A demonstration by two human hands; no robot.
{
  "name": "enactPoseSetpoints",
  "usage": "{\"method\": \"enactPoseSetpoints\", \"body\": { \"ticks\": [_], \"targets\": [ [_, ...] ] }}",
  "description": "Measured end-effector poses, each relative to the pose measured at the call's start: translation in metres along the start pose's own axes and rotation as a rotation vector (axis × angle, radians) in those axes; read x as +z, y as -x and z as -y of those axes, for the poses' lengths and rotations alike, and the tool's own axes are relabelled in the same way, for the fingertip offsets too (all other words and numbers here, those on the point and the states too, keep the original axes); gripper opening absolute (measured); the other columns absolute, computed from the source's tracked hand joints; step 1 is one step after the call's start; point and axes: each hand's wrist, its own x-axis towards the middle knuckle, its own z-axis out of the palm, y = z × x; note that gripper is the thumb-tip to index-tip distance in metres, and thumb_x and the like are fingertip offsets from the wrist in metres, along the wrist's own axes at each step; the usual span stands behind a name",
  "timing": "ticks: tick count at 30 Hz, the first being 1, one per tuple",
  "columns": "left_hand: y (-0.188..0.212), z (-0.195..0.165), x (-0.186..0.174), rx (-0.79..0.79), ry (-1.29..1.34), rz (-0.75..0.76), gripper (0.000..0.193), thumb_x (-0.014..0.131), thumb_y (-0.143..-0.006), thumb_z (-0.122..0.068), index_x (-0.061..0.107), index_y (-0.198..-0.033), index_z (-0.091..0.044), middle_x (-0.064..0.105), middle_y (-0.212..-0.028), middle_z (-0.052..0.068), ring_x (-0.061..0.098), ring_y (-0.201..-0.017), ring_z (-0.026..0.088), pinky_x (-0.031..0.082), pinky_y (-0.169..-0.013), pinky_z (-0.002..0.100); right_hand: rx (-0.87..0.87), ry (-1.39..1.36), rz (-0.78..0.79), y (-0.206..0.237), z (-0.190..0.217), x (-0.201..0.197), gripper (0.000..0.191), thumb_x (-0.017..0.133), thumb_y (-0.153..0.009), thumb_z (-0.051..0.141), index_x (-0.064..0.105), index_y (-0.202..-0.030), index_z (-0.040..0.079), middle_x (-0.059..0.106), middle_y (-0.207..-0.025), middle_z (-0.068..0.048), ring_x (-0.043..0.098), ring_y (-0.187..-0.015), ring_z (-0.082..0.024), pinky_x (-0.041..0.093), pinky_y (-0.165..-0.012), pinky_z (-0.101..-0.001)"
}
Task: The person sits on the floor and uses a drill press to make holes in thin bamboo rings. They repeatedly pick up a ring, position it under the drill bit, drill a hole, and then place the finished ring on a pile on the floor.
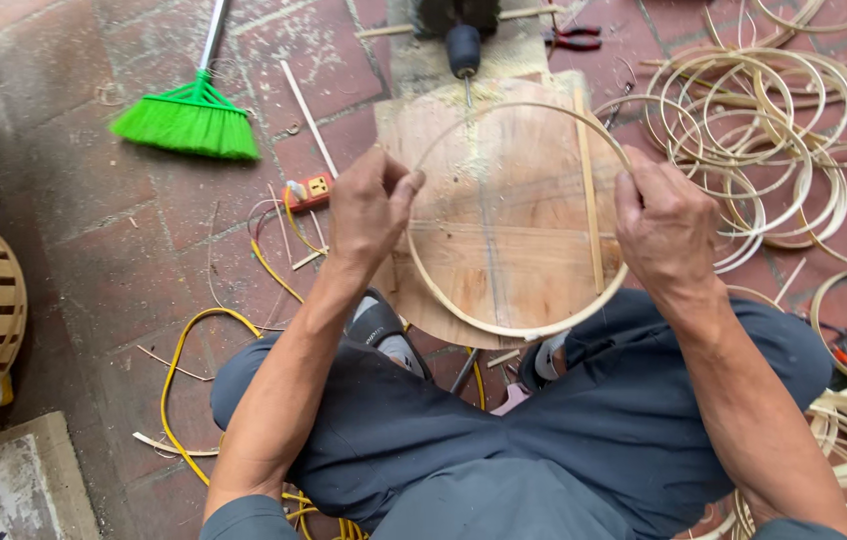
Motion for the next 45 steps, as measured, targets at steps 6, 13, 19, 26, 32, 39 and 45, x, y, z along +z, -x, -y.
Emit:
{"method": "enactPoseSetpoints", "body": {
  "ticks": [6, 13, 19, 26, 32, 39, 45],
  "targets": [
    [0.009, -0.006, 0.009, 0.111, -0.062, -0.042, 0.023, 0.079, -0.091, -0.008, 0.058, -0.085, 0.000, 0.065, -0.078, 0.015, 0.067, -0.065, 0.028, 0.052, -0.057, 0.040, 0.029, -0.060, 0.008, 0.004, -0.003, 0.000, 0.024, 0.069, -0.106, 0.009, 0.071, -0.129, 0.003, 0.066, -0.085, -0.014, 0.066, -0.069, -0.028, 0.051, -0.061, -0.0403],
    [0.000, -0.010, 0.007, -0.275, 0.119, 0.095, 0.020, 0.076, -0.091, -0.014, 0.061, -0.085, -0.003, 0.068, -0.073, 0.011, 0.069, -0.060, 0.022, 0.055, -0.052, 0.037, 0.032, -0.038, 0.016, 0.000, -0.010, 0.002, 0.026, 0.068, -0.105, 0.008, 0.071, -0.130, 0.005, 0.067, -0.088, -0.014, 0.066, -0.071, -0.029, 0.052, -0.064, -0.0401],
    [0.001, 0.000, 0.015, -0.125, 0.113, -0.112, 0.022, 0.077, -0.093, -0.018, 0.064, -0.086, -0.002, 0.067, -0.073, 0.005, 0.064, -0.063, 0.014, 0.051, -0.056, 0.032, 0.067, -0.042, 0.052, -0.006, -0.007, 0.007, 0.024, 0.065, -0.107, 0.010, 0.072, -0.129, 0.005, 0.069, -0.091, -0.015, 0.067, -0.074, -0.030, 0.052, -0.066, -0.0418],
    [0.001, 0.020, 0.021, -0.423, 0.384, -0.063, 0.024, 0.074, -0.097, -0.024, 0.065, -0.091, -0.002, 0.064, -0.079, 0.005, 0.055, -0.069, 0.012, 0.050, -0.062, 0.031, 0.120, -0.002, 0.135, -0.009, 0.001, 0.009, 0.026, 0.067, -0.105, 0.014, 0.073, -0.128, 0.005, 0.063, -0.085, -0.016, 0.064, -0.069, -0.031, 0.051, -0.061, -0.0436],
    [0.004, 0.020, 0.020, -0.053, 0.057, -0.092, 0.021, 0.071, -0.098, -0.019, 0.059, -0.092, -0.003, 0.064, -0.077, 0.009, 0.064, -0.068, 0.020, 0.052, -0.062, 0.036, 0.100, 0.017, 0.114, -0.003, 0.004, 0.009, 0.025, 0.066, -0.105, 0.012, 0.074, -0.128, 0.004, 0.064, -0.087, -0.016, 0.064, -0.069, -0.032, 0.051, -0.063, -0.0439],
    [0.001, 0.007, 0.015, 0.327, -0.200, -0.221, 0.021, 0.070, -0.100, -0.013, 0.052, -0.096, -0.004, 0.057, -0.082, 0.011, 0.060, -0.069, 0.026, 0.052, -0.060, 0.038, 0.119, -0.023, 0.118, -0.005, 0.005, 0.006, 0.020, 0.064, -0.107, 0.011, 0.073, -0.122, 0.002, 0.064, -0.088, -0.017, 0.064, -0.071, -0.032, 0.052, -0.065, -0.0442],
    [0.002, 0.030, 0.020, 0.421, -0.253, -0.172, 0.020, 0.068, -0.101, -0.012, 0.051, -0.098, -0.002, 0.056, -0.086, 0.012, 0.060, -0.070, 0.026, 0.052, -0.060, 0.038, 0.117, -0.028, 0.123, -0.003, 0.006, 0.006, 0.020, 0.063, -0.106, 0.009, 0.073, -0.122, 0.002, 0.065, -0.089, -0.017, 0.065, -0.073, -0.033, 0.052, -0.066, -0.0448]
  ]
}}
